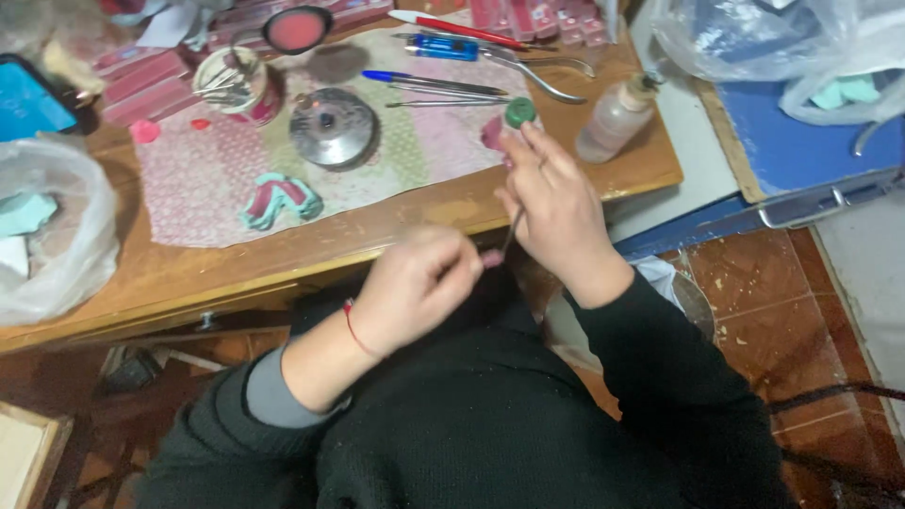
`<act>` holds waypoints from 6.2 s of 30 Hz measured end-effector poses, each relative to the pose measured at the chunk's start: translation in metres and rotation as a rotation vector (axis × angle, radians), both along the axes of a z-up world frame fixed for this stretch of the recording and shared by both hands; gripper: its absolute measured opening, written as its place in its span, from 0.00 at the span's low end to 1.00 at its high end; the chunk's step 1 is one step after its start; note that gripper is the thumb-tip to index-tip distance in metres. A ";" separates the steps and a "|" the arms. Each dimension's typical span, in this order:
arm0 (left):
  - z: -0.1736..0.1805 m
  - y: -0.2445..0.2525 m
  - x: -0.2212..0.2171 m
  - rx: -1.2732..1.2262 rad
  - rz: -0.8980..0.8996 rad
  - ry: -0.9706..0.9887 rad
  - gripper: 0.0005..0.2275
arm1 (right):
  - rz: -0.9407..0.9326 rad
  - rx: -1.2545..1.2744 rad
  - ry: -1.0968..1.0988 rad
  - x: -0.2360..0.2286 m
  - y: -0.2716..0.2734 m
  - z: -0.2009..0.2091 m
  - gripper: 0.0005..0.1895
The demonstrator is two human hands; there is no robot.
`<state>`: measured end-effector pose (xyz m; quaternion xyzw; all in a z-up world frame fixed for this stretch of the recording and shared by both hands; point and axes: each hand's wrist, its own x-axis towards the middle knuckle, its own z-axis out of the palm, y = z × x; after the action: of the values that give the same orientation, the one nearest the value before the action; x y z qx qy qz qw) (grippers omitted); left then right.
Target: The person is applying and shaping pink dental wax onto a blue dental impression mold using various laboratory tools.
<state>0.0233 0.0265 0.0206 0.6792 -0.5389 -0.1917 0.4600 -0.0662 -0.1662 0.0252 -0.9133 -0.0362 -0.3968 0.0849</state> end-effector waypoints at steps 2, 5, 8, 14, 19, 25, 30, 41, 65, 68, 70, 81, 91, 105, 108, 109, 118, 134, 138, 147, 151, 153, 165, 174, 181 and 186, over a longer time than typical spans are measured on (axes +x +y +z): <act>0.008 -0.011 0.020 -0.087 0.101 -0.126 0.06 | -0.076 0.076 0.090 0.007 -0.004 -0.021 0.10; 0.011 -0.032 0.035 -0.252 0.221 -0.340 0.05 | -0.139 0.134 0.129 0.001 -0.005 -0.030 0.09; 0.015 -0.045 0.030 -0.342 0.177 -0.361 0.05 | -0.154 0.251 0.063 -0.042 -0.009 -0.026 0.08; 0.005 -0.024 0.009 -0.151 -0.112 -0.252 0.06 | -0.596 0.438 0.485 -0.198 -0.050 -0.094 0.07; -0.017 0.003 0.008 -0.117 -0.112 -0.174 0.05 | -0.802 0.374 0.837 -0.244 -0.066 -0.162 0.12; -0.016 0.029 0.008 -0.154 -0.038 -0.233 0.06 | -0.264 0.798 0.455 -0.132 0.016 -0.074 0.17; -0.002 0.058 0.022 -0.274 0.041 -0.355 0.06 | 0.201 0.791 0.356 -0.050 0.061 -0.030 0.23; 0.004 0.111 0.064 -0.291 0.361 -0.176 0.04 | 0.294 1.143 0.375 0.041 0.109 -0.011 0.21; 0.027 0.128 0.086 -0.237 0.504 -0.051 0.03 | 0.330 0.797 0.130 0.088 0.159 0.001 0.20; 0.024 0.132 0.087 -0.248 0.504 -0.208 0.03 | 0.280 0.654 0.157 0.089 0.162 0.008 0.20; 0.026 0.134 0.087 -0.264 0.497 -0.286 0.04 | 0.263 0.574 0.172 0.088 0.162 0.010 0.20; 0.030 0.140 0.077 -0.205 0.345 -0.491 0.07 | 0.301 0.913 0.418 0.074 0.156 -0.006 0.18; 0.022 0.131 0.071 -0.254 0.213 -0.287 0.04 | 0.295 0.814 0.324 0.000 0.110 -0.013 0.16; -0.002 0.137 0.080 -0.109 0.112 0.426 0.05 | -0.524 0.681 0.317 -0.293 -0.247 -0.320 0.20; -0.005 0.143 0.081 -0.168 0.061 0.450 0.05 | -0.389 0.880 0.157 -0.313 -0.275 -0.432 0.25; -0.004 0.145 0.081 -0.169 0.063 0.447 0.05 | -0.386 0.880 0.156 -0.280 -0.241 -0.382 0.25; -0.013 0.151 0.064 -0.311 0.138 0.553 0.06 | 0.306 0.830 0.270 0.018 0.142 -0.022 0.23; -0.019 0.168 0.119 -0.379 0.421 -0.044 0.08 | 0.163 1.001 0.119 0.096 0.110 -0.016 0.24; 0.004 0.163 0.140 -0.301 0.481 -0.390 0.25 | 0.067 1.040 0.015 0.123 0.061 -0.021 0.23; -0.011 0.144 0.139 0.039 0.521 -0.368 0.40 | 0.031 1.109 0.069 0.158 0.065 -0.021 0.23; -0.009 0.138 0.132 -0.017 0.487 -0.385 0.39 | 0.146 1.238 0.048 0.160 0.066 -0.027 0.22; -0.004 0.136 0.130 -0.016 0.440 -0.350 0.40 | 0.115 1.169 0.074 0.161 0.066 -0.028 0.23; 0.047 0.080 0.181 0.162 0.375 -0.291 0.13 | 0.078 1.152 0.037 0.159 0.069 -0.022 0.22; 0.019 0.045 0.206 0.157 0.337 -0.127 0.12 | 0.122 1.192 0.021 0.157 0.083 -0.017 0.21; 0.019 0.041 0.202 0.252 0.476 -0.176 0.11 | 0.122 1.140 -0.101 0.150 0.065 -0.032 0.20; 0.019 0.040 0.202 0.243 0.428 -0.259 0.13 | 0.099 1.123 -0.088 0.147 0.064 -0.032 0.20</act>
<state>0.2257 0.0668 0.0395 0.8467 -0.4104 -0.0651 0.3324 0.0810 -0.1019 -0.0066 -0.7078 0.1344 -0.3883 0.5747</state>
